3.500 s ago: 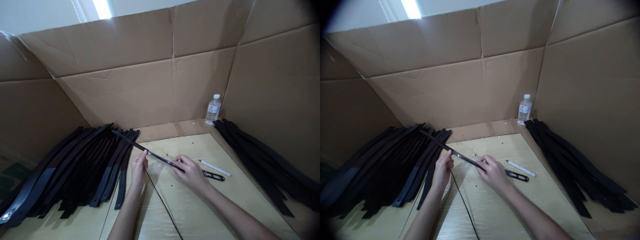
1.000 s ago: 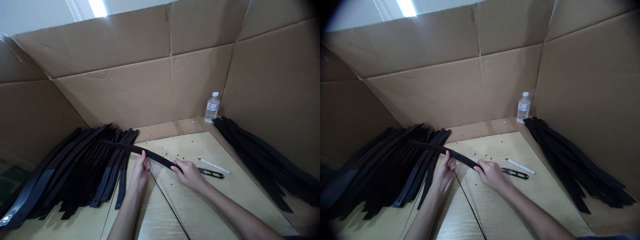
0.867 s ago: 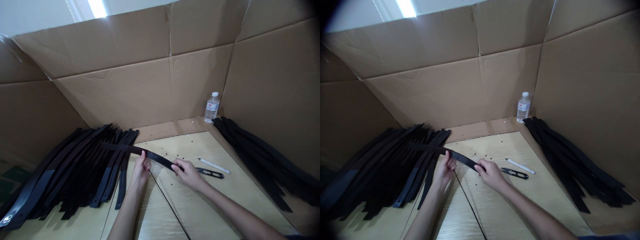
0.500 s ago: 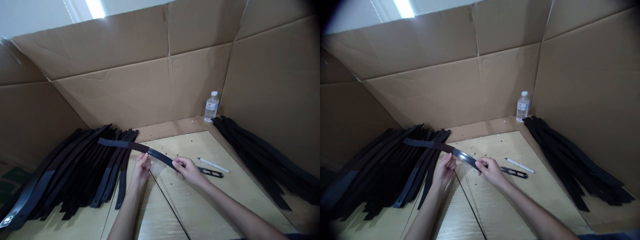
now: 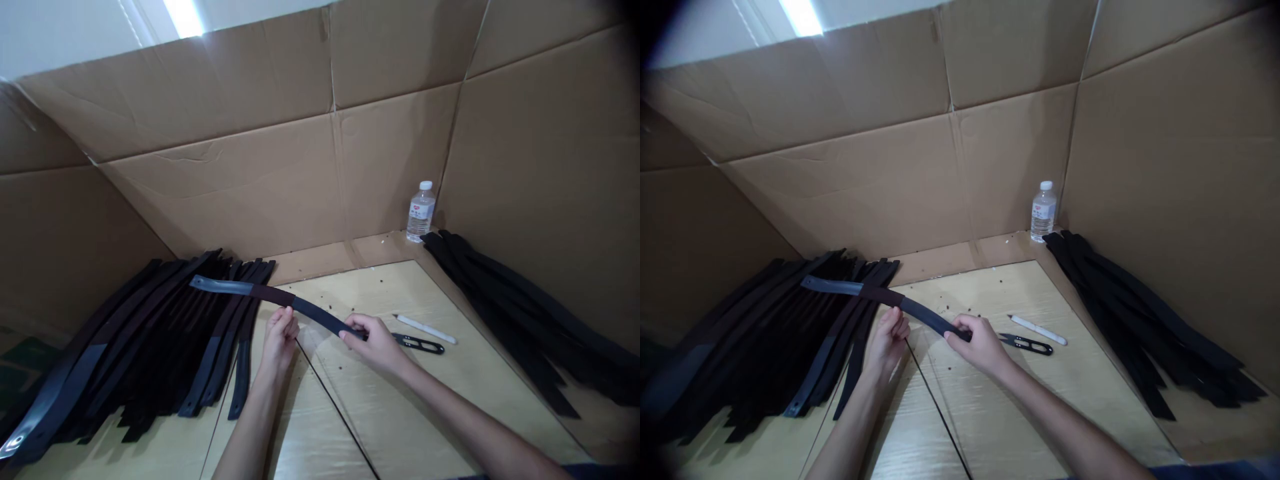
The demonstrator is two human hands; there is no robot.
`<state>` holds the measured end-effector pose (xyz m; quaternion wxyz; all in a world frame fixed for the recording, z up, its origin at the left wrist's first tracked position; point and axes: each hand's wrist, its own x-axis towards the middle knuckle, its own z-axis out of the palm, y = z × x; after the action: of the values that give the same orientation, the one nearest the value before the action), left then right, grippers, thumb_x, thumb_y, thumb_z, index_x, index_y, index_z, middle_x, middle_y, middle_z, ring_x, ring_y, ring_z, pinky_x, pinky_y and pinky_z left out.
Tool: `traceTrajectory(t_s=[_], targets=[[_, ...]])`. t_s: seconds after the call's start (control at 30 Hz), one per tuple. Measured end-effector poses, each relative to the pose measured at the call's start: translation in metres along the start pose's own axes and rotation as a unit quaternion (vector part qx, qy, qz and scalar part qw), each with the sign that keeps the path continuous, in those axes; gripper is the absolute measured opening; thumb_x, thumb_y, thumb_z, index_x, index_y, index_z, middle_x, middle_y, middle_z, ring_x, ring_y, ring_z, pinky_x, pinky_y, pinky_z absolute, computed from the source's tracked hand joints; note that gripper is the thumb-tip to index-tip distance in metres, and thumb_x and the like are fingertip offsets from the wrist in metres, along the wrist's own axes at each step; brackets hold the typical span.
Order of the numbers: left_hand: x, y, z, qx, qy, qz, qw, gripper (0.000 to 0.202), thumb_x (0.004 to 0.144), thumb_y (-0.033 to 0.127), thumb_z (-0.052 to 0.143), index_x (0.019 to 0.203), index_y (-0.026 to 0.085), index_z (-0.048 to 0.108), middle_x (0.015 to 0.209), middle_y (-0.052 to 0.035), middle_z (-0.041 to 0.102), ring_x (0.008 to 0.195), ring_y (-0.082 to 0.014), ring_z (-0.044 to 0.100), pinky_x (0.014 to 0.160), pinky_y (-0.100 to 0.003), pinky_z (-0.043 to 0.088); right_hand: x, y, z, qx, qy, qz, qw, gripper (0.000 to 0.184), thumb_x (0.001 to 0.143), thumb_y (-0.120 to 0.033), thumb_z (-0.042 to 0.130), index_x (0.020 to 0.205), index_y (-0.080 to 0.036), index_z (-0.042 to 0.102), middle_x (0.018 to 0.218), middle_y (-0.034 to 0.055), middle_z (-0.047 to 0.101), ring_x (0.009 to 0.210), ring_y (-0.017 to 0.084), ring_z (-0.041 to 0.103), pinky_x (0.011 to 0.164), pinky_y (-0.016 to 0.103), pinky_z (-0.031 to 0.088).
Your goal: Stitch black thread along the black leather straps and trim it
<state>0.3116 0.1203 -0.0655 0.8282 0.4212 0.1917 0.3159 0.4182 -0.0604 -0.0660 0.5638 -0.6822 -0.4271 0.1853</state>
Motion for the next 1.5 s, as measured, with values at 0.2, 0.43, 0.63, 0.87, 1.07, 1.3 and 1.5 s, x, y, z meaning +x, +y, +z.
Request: traceTrajectory(t_s=[0.2,0.43,0.63,0.87,1.07,1.3,1.5], targets=[[0.0001,0.0003,0.0014,0.010,0.009,-0.012,1.000,0.050,0.066,0.029,0.077,0.060,0.018,0.028,0.047,0.0101,0.018,0.039,-0.0015,0.016,0.040,-0.020,0.010,-0.0010,0.0023,-0.0001,-0.105,0.028,-0.035,0.993,0.014,0.081,-0.030,0.055,0.077,-0.017,0.059,0.071,0.0003,0.060,0.066,0.014,0.055,0.060,0.024,0.038],[0.0003,-0.0007,0.0032,-0.005,0.005,-0.051,0.999,0.048,0.068,0.027,0.075,0.062,0.018,0.028,0.048,0.0104,0.016,0.039,-0.0016,0.015,0.039,-0.020,0.009,-0.0022,0.0047,-0.0005,-0.225,0.065,-0.098,0.967,0.011,0.085,-0.027,0.051,0.087,-0.019,0.058,0.085,0.0034,0.064,0.077,0.018,0.060,0.068,0.026,0.041],[-0.0002,0.0019,0.0064,-0.028,-0.004,-0.071,0.997,0.038,0.067,0.033,0.076,0.070,0.015,0.043,0.048,0.0106,0.017,0.038,-0.0010,0.015,0.038,-0.019,0.006,-0.0028,0.0047,-0.0036,-0.250,0.059,-0.109,0.960,0.012,0.086,-0.019,0.048,0.095,-0.022,0.055,0.096,0.0021,0.059,0.081,0.015,0.057,0.069,0.025,0.040],[-0.0007,0.0008,0.0055,-0.054,-0.004,-0.079,0.995,0.051,0.068,0.032,0.076,0.062,0.018,0.027,0.048,0.0097,0.018,0.039,-0.0013,0.017,0.039,-0.020,0.007,-0.0014,0.0045,-0.0054,-0.254,0.069,-0.102,0.959,0.024,0.078,-0.010,0.047,0.098,-0.022,0.054,0.104,0.0016,0.057,0.088,0.015,0.057,0.074,0.024,0.041],[0.0000,0.0050,0.0044,-0.103,0.002,-0.073,0.992,0.049,0.068,0.025,0.075,0.062,0.018,0.027,0.049,0.0098,0.016,0.038,-0.0017,0.018,0.038,-0.021,0.009,-0.0014,-0.0002,-0.0037,-0.242,0.035,-0.046,0.969,0.024,0.087,-0.036,0.051,0.109,-0.026,0.053,0.108,-0.0012,0.061,0.094,0.018,0.059,0.078,0.028,0.042],[-0.0006,0.0069,0.0040,-0.098,0.010,-0.057,0.993,0.044,0.069,0.025,0.075,0.064,0.018,0.032,0.048,0.0098,0.016,0.039,-0.0020,0.018,0.039,-0.020,0.010,-0.0013,0.0009,-0.0017,-0.248,-0.021,-0.043,0.968,0.022,0.090,-0.035,0.046,0.107,-0.024,0.055,0.099,0.0003,0.065,0.089,0.019,0.061,0.073,0.029,0.042],[0.0022,0.0042,0.0016,-0.055,0.011,-0.045,0.997,0.046,0.069,0.031,0.075,0.064,0.018,0.031,0.048,0.0101,0.015,0.038,-0.0018,0.015,0.039,-0.020,0.009,-0.0032,0.0053,-0.0003,-0.219,0.008,-0.060,0.974,0.023,0.088,-0.035,0.049,0.108,-0.022,0.052,0.097,0.0009,0.065,0.086,0.019,0.062,0.071,0.028,0.043]])
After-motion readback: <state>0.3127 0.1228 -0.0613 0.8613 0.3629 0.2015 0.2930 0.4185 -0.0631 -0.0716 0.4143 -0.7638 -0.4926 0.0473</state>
